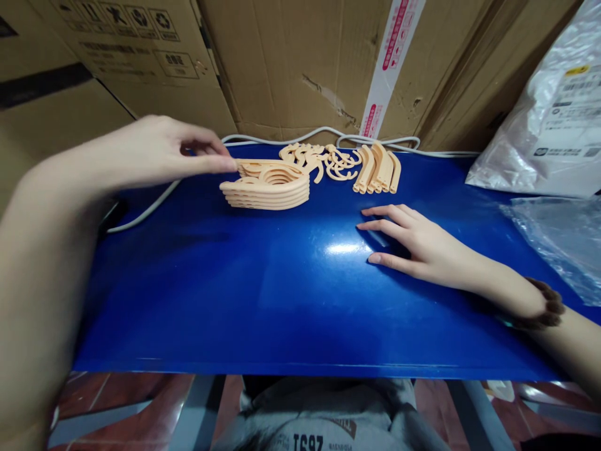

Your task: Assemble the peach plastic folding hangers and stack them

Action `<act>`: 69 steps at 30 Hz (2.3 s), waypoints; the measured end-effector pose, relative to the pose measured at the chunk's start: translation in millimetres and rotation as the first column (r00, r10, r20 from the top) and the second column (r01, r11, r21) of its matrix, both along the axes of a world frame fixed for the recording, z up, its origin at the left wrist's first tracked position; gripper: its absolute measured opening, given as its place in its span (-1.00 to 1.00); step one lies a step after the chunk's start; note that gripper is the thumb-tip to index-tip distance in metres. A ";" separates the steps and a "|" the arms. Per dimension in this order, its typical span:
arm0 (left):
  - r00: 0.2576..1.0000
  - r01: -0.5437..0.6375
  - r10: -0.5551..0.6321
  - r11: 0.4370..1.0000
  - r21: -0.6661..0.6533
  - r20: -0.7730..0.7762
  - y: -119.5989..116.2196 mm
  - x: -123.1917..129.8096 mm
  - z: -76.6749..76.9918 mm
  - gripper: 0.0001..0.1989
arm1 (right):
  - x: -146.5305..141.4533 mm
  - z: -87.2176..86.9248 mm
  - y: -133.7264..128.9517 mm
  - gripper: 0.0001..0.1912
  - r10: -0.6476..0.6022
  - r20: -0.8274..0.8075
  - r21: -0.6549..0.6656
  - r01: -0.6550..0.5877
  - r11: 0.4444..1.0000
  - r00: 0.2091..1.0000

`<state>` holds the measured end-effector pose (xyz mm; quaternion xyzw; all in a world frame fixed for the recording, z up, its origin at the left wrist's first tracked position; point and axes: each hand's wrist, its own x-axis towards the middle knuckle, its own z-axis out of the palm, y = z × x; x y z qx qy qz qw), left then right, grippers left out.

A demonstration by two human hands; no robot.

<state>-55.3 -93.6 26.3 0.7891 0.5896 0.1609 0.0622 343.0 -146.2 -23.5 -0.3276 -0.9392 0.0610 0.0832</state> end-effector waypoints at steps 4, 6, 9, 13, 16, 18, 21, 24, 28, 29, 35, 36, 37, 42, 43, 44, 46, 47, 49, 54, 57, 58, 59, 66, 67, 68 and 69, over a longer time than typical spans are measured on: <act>0.990 -0.130 0.092 0.890 0.438 0.107 -21.5 36.1 0.6 -0.52 | -1.3 -0.5 -0.8 -0.46 -0.003 0.007 0.003 0.003 1.000 1.000; 0.996 0.004 -0.045 0.872 0.490 0.071 -33.0 58.1 -6.5 -0.60 | -1.5 -0.7 -1.4 -0.46 -0.008 0.013 0.001 0.008 1.000 1.000; 0.923 0.376 -0.377 0.848 0.375 -0.072 -49.5 89.8 -23.4 -0.72 | -1.6 -0.9 -1.9 -0.46 -0.012 0.018 0.001 0.012 1.000 1.000; 0.705 0.707 -0.690 0.663 0.247 -0.166 -64.8 118.8 -48.5 -0.66 | -2.3 -0.8 -1.8 -0.46 -0.008 0.010 0.005 0.008 1.000 1.000; 0.666 0.746 -0.731 0.652 0.137 -0.147 -67.5 125.7 -62.9 -0.52 | -2.6 -0.6 -2.2 -0.45 -0.012 0.010 0.007 0.012 1.000 1.000; 0.678 0.734 -0.725 0.676 0.061 -0.120 -66.4 125.4 -68.0 -0.47 | -2.5 -0.4 -2.9 -0.44 -0.017 0.014 0.008 0.017 1.000 1.000; 0.700 0.711 -0.706 0.704 0.004 -0.105 -64.6 123.6 -69.9 -0.43 | -2.4 -0.5 -4.0 -0.43 -0.021 0.019 0.005 0.021 1.000 1.000; 0.709 0.699 -0.696 0.715 -0.015 -0.113 -64.6 123.4 -69.2 -0.41 | -2.6 -1.0 -4.4 -0.43 -0.022 0.016 0.005 0.022 1.000 1.000; 0.716 0.691 -0.688 0.723 -0.016 -0.118 -65.2 124.1 -68.7 -0.38 | -2.1 -0.6 -4.9 -0.43 -0.028 0.014 0.004 0.028 1.000 0.999; 0.717 0.690 -0.687 0.723 -0.015 -0.120 -65.1 123.9 -68.5 -0.38 | -2.0 0.1 -5.0 -0.44 -0.027 0.019 0.004 0.027 1.000 0.999; 0.702 0.704 -0.697 0.710 -0.003 -0.150 -61.7 119.4 -66.4 -0.41 | -7.6 14.4 5.6 -0.56 -0.014 0.054 0.057 0.011 0.998 0.998; 0.700 0.706 -0.698 0.708 0.005 -0.150 -61.1 118.7 -66.3 -0.42 | -9.8 18.7 11.3 -0.57 -0.022 0.056 0.079 0.018 0.997 0.998; 0.700 0.708 -0.699 0.706 0.014 -0.148 -60.6 118.3 -66.2 -0.43 | -12.1 23.5 18.4 -0.59 -0.035 0.057 0.111 0.028 0.993 0.998; 0.697 0.713 -0.703 0.701 0.032 -0.141 -60.0 118.5 -66.1 -0.44 | -27.6 44.8 72.2 -0.57 -0.138 0.086 0.248 0.113 0.962 0.987; 0.696 0.714 -0.704 0.700 0.031 -0.140 -60.1 118.6 -65.9 -0.44 | -31.5 46.8 84.6 -0.58 -0.179 0.090 0.271 0.149 0.951 0.980; 0.696 0.714 -0.705 0.699 0.029 -0.139 -60.1 118.6 -65.6 -0.45 | -35.5 47.6 96.8 -0.60 -0.217 0.107 0.298 0.177 0.938 0.970; 0.696 0.715 -0.706 0.699 0.030 -0.133 -59.9 118.5 -65.1 -0.45 | -43.5 46.2 118.7 -0.64 -0.298 0.126 0.338 0.242 0.910 0.946; 0.695 0.716 -0.707 0.698 0.031 -0.130 -59.8 118.5 -65.0 -0.45 | -47.3 44.1 128.0 -0.67 -0.334 0.134 0.341 0.273 0.899 0.933; 0.695 0.716 -0.708 0.697 0.035 -0.127 -59.7 118.4 -65.0 -0.45 | -53.9 38.5 142.8 -0.69 -0.371 0.147 0.334 0.307 0.891 0.917; 0.701 0.710 -0.702 0.703 0.031 -0.125 -60.0 118.8 -65.8 -0.45 | -63.7 23.6 160.4 -0.69 -0.376 0.141 0.310 0.320 0.895 0.916; 0.702 0.709 -0.702 0.705 0.026 -0.122 -60.4 118.9 -66.0 -0.46 | -67.0 18.9 162.2 -0.75 -0.387 0.135 0.285 0.339 0.897 0.912; 0.701 0.709 -0.702 0.704 0.026 -0.121 -60.5 118.8 -66.0 -0.46 | -67.8 18.3 162.3 -0.77 -0.390 0.126 0.275 0.346 0.897 0.912; 0.701 0.710 -0.703 0.704 0.026 -0.121 -60.6 118.8 -66.0 -0.46 | -68.4 18.4 162.2 -0.79 -0.391 0.116 0.263 0.351 0.899 0.913; 0.698 0.713 -0.706 0.701 0.025 -0.124 -60.5 119.1 -65.5 -0.46 | -65.0 41.7 148.8 -0.73 -0.367 -0.067 0.212 0.373 0.903 0.928; 0.698 0.713 -0.705 0.701 0.023 -0.126 -60.4 119.2 -65.5 -0.46 | -63.4 47.0 142.0 -0.72 -0.369 -0.088 0.220 0.379 0.899 0.925; 0.698 0.712 -0.704 0.702 0.022 -0.128 -60.5 119.1 -65.5 -0.46 | -61.4 51.8 133.7 -0.70 -0.376 -0.094 0.218 0.387 0.896 0.922; 0.698 0.712 -0.704 0.701 0.023 -0.130 -60.6 119.1 -65.7 -0.46 | -59.1 55.7 124.0 -0.69 -0.381 -0.093 0.218 0.393 0.894 0.920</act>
